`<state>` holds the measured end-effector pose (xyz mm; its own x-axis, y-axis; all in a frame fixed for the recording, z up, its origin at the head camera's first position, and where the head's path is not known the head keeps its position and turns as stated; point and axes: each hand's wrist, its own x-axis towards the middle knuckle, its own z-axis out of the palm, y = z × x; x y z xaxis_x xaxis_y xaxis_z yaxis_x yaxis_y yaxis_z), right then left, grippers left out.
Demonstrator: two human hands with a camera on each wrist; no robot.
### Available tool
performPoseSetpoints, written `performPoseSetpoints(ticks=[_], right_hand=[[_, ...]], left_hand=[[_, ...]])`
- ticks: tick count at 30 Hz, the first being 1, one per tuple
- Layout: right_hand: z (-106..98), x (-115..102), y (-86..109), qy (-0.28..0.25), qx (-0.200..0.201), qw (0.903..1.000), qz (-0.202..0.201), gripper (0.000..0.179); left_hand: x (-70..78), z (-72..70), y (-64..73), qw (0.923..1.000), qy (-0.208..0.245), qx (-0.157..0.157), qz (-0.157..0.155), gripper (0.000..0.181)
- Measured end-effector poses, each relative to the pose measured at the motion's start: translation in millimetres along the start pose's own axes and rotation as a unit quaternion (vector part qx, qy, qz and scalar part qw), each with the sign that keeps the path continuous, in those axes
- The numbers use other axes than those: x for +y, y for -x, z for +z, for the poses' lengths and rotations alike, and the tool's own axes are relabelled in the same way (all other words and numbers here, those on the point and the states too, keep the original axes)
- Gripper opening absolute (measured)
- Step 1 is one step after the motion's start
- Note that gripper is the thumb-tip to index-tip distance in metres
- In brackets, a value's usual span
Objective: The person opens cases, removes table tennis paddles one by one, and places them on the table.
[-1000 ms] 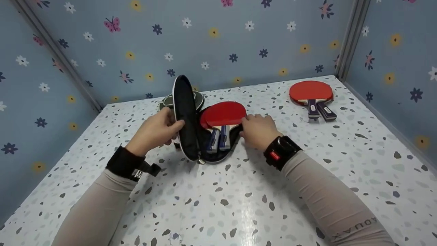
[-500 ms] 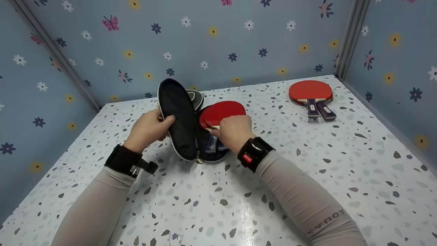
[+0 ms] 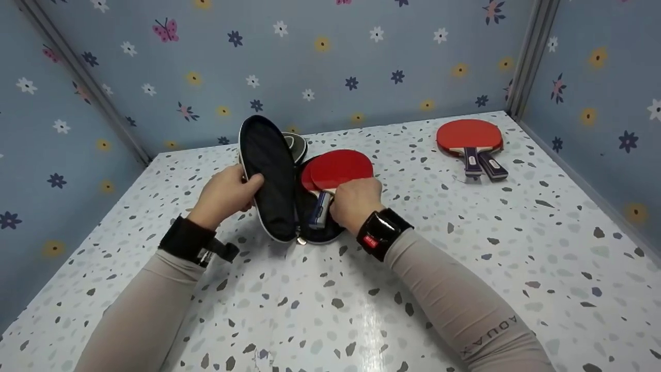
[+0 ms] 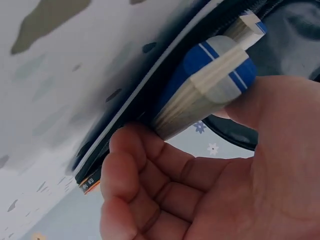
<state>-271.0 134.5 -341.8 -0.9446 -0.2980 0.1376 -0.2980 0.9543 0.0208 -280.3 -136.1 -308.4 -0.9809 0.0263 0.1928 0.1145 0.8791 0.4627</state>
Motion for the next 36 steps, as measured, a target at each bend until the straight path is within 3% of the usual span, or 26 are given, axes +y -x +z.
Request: performPoseSetpoints(ticks=[7, 21, 29, 33, 36], right_hand=[[4, -2, 2.8, 0.031, 0.006, 0.9995, -0.006, 0.047], [-2, 12, 2.5, -0.014, -0.015, 0.9997, 0.010, 0.035], [-1, 18, 4.1, -0.046, 0.024, 0.9986, 0.007, 0.029], [-2, 16, 5.8, -0.013, 0.032, 0.9992, -0.018, 0.020], [-3, 17, 6.2, 0.004, 0.028, 0.9994, -0.022, 0.024]], left_hand=[[-0.9, 1.7, 1.0, 0.9999, -0.009, 0.000, 0.012, 0.031], [0.3, 2.6, 2.6, 0.9998, -0.009, 0.000, 0.017, 0.030], [-0.5, 4.4, 2.9, 0.9998, -0.001, -0.008, 0.017, 0.030], [-0.6, 4.5, 3.5, 0.9998, 0.004, -0.010, 0.018, 0.030], [-0.3, 4.3, 3.7, 0.9998, 0.006, -0.010, 0.016, 0.030]])
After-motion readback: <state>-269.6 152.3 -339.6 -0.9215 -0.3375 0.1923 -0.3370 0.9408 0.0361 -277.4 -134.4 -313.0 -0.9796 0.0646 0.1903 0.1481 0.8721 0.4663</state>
